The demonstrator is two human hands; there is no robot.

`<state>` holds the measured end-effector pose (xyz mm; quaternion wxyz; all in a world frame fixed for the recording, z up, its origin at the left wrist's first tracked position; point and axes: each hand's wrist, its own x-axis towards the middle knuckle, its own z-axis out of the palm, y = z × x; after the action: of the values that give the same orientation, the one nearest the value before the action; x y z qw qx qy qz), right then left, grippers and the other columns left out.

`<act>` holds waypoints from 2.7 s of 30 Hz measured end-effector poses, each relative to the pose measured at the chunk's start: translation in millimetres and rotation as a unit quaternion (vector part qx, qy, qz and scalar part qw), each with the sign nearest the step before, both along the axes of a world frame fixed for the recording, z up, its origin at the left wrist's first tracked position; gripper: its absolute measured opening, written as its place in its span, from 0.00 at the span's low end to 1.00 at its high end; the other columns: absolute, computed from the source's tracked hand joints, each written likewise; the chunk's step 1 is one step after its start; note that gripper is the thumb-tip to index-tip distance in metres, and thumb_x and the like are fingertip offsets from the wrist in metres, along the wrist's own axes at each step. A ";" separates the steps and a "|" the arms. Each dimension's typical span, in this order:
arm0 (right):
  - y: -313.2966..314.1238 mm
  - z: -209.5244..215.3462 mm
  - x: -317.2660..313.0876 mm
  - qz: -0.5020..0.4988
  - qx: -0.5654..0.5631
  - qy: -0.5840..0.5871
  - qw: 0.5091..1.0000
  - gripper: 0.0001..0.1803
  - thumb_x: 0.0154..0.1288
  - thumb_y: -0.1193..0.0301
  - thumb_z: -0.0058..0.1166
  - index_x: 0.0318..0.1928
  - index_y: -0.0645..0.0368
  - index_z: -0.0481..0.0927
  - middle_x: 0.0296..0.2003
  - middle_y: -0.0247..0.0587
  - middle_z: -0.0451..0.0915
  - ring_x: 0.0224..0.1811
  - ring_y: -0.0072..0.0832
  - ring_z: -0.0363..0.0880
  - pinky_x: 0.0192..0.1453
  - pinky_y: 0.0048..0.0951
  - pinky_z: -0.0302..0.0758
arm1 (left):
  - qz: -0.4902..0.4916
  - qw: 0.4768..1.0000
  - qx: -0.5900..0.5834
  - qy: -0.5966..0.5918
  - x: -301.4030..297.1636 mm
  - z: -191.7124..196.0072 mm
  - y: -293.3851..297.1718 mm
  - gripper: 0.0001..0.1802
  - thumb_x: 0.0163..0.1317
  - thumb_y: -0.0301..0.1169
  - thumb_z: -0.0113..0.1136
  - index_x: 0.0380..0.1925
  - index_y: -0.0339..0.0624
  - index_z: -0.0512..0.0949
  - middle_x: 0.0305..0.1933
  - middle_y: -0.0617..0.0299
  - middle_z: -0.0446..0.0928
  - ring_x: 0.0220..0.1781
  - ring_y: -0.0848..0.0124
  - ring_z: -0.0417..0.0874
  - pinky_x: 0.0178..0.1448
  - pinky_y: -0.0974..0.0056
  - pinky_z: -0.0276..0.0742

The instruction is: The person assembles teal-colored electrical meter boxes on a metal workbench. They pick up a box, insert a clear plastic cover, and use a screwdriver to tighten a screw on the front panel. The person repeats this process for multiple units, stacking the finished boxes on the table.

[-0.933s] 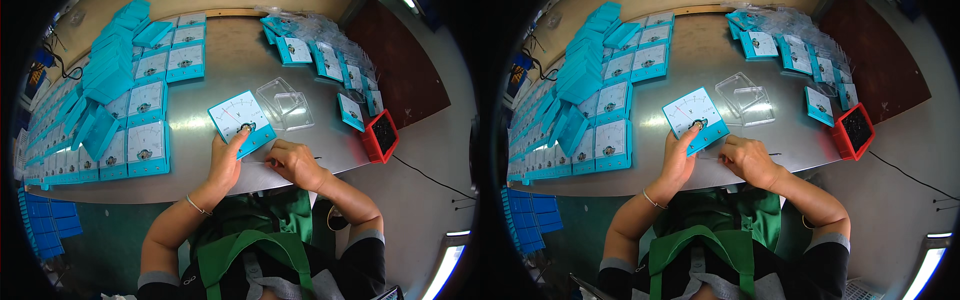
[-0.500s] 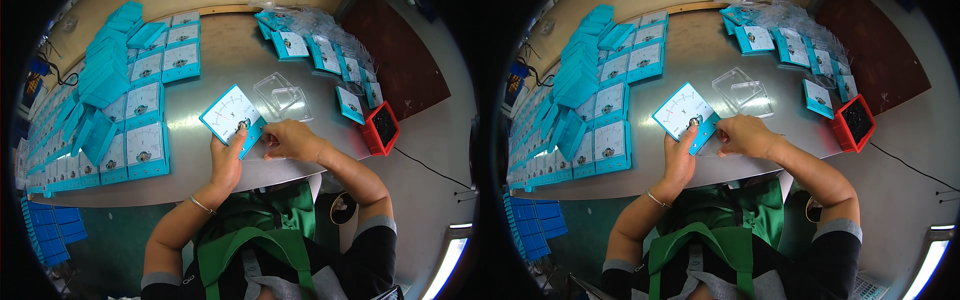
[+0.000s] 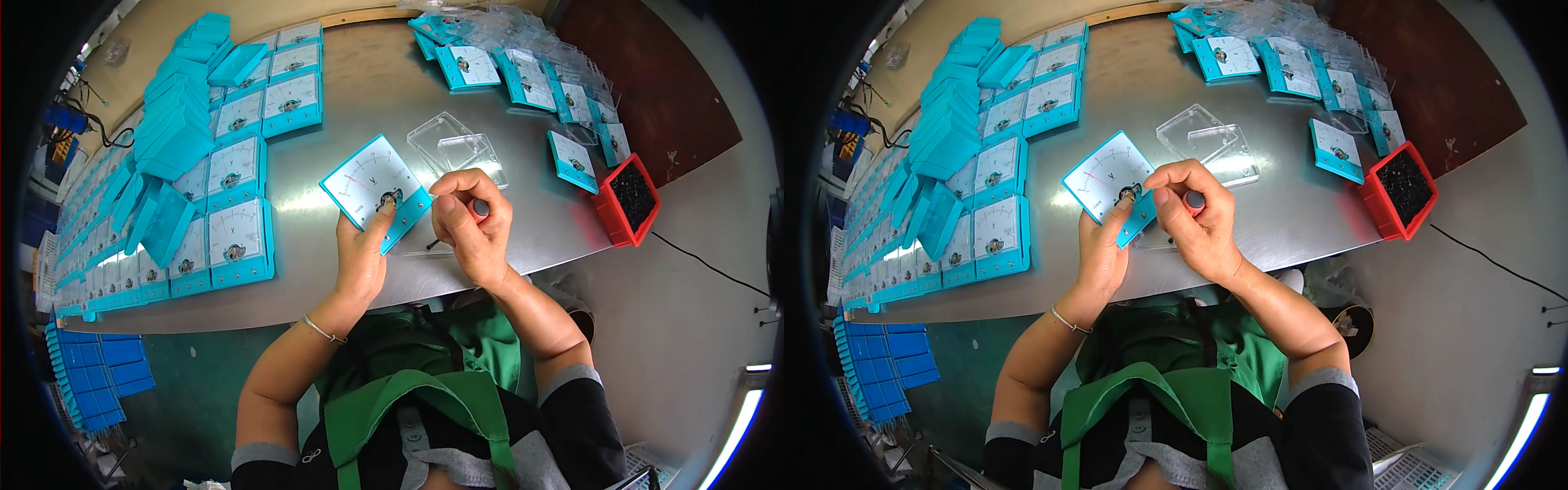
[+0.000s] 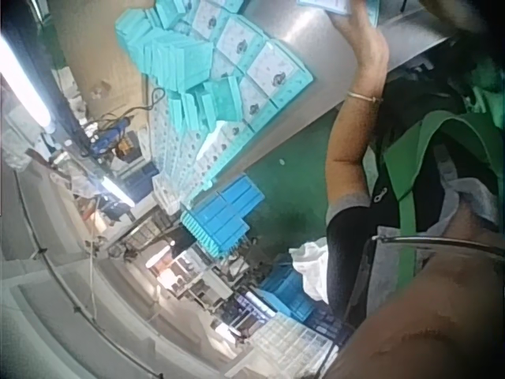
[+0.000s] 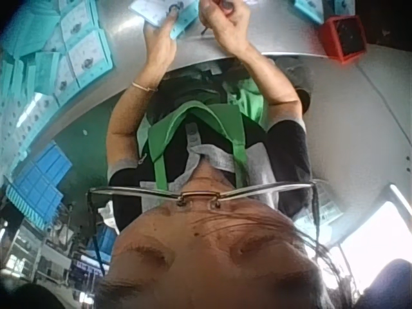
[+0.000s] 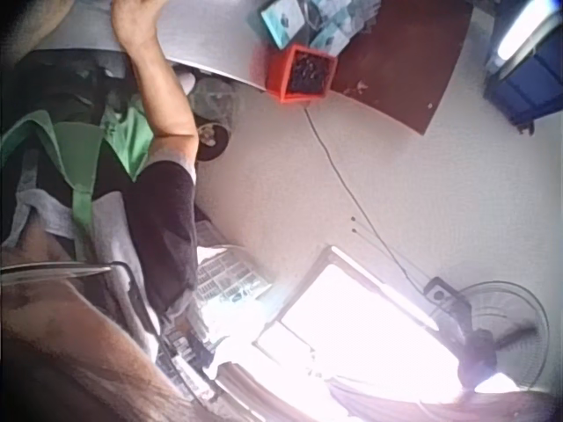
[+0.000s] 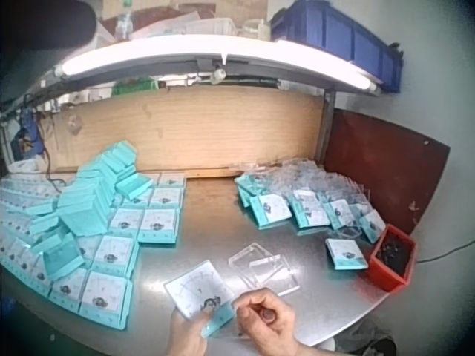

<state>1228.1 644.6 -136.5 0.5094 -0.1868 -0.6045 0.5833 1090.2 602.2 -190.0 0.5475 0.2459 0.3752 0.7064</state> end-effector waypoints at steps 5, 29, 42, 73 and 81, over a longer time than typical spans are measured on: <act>4.1 0.9 1.1 -0.017 -0.023 -0.018 0.999 0.06 0.65 0.78 0.45 0.42 0.64 0.71 0.20 0.27 0.67 0.20 0.12 0.61 0.23 0.17 0.58 | -0.003 1.000 0.010 -0.003 -0.3 0.4 0.2 0.20 0.61 0.27 0.58 0.52 0.37 0.66 0.49 0.60 0.72 0.52 0.72 0.73 0.56 0.64 0.69; 18.8 19.1 29.5 0.028 0.208 -0.407 0.889 0.20 0.51 0.71 0.62 0.47 0.58 0.78 0.46 0.48 0.76 0.26 0.30 0.77 0.32 0.27 0.75 | -0.073 0.996 -0.052 -0.001 -45.1 26.1 -54.3 0.23 0.56 0.27 0.62 0.50 0.32 0.68 0.45 0.52 0.76 0.42 0.64 0.81 0.39 0.58 0.82; 0.4 31.8 70.4 -0.119 0.145 -0.426 0.885 0.29 0.45 0.70 0.67 0.53 0.52 0.79 0.54 0.54 0.69 0.27 0.22 0.75 0.35 0.24 0.76 | -0.124 0.989 -0.071 0.024 -36.3 28.8 -72.5 0.22 0.63 0.36 0.53 0.52 0.32 0.66 0.45 0.50 0.76 0.40 0.62 0.82 0.35 0.57 0.83; -28.9 5.3 48.8 0.017 -0.126 -0.233 0.964 0.18 0.56 0.81 0.56 0.50 0.64 0.75 0.38 0.38 0.75 0.24 0.14 0.70 0.27 0.18 0.68 | -0.206 0.977 -0.048 -0.023 -24.8 29.9 -81.4 0.28 0.55 0.28 0.62 0.54 0.29 0.65 0.49 0.52 0.74 0.52 0.67 0.76 0.57 0.60 0.72; -54.5 -36.9 29.4 0.183 -0.176 -0.150 0.955 0.11 0.58 0.82 0.57 0.43 0.67 0.79 0.36 0.33 0.82 0.38 0.14 0.76 0.44 0.20 0.74 | -0.234 0.968 -0.044 -0.080 -17.4 31.5 -83.4 0.29 0.55 0.29 0.63 0.54 0.30 0.64 0.49 0.51 0.74 0.50 0.66 0.77 0.55 0.59 0.73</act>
<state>1257.5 590.1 -173.4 0.2561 -0.2450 -0.5860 0.7287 1072.9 518.8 -158.5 0.7360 0.2450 0.2926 0.5592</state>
